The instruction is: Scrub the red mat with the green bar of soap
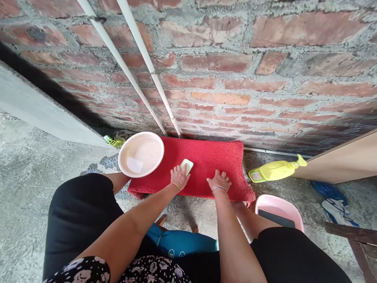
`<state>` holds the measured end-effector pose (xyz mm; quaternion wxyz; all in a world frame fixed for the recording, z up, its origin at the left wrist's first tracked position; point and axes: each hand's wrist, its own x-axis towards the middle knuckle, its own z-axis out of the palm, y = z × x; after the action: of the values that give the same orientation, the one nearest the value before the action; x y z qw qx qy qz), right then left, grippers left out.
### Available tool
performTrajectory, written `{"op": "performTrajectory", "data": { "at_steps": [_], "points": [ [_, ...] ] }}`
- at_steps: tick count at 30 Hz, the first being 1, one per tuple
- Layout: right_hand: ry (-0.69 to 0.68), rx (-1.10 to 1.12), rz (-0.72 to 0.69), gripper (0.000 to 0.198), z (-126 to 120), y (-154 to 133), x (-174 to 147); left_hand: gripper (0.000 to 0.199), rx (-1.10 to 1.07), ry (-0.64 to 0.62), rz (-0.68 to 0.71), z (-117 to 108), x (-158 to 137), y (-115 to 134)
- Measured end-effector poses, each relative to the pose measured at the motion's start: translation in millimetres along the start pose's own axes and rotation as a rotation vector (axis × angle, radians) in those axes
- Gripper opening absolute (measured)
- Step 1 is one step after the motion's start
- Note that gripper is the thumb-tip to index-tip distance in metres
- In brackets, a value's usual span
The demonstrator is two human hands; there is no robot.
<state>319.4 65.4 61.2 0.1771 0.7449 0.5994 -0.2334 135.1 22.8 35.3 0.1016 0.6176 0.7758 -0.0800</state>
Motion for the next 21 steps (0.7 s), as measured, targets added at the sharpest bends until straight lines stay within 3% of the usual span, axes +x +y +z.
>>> {"op": "performTrajectory", "data": {
  "at_steps": [3,6,8,12,14,16,21],
  "points": [
    [-0.017,0.005,-0.062,0.062,-5,4,-4,0.066,-0.010,-0.056,0.211,12,-25,20],
    [-0.004,-0.045,-0.011,0.069,-2,24,-1,0.065,-0.043,-0.104,0.390,17,-42,21],
    [0.017,-0.060,0.065,0.076,1,40,4,0.065,-0.060,-0.087,0.351,15,-42,7],
    [0.012,-0.028,0.119,0.081,5,62,12,0.067,-0.066,-0.026,0.002,10,-29,-35],
    [-0.033,-0.014,0.104,0.082,8,64,12,0.067,-0.056,-0.022,-0.074,13,-29,-45],
    [-0.065,-0.010,0.095,0.082,11,62,12,0.067,-0.040,-0.027,-0.045,20,-37,-40],
    [-0.081,-0.037,0.115,0.082,14,56,15,0.069,-0.011,-0.052,0.141,38,-66,-2]
  ]
}}
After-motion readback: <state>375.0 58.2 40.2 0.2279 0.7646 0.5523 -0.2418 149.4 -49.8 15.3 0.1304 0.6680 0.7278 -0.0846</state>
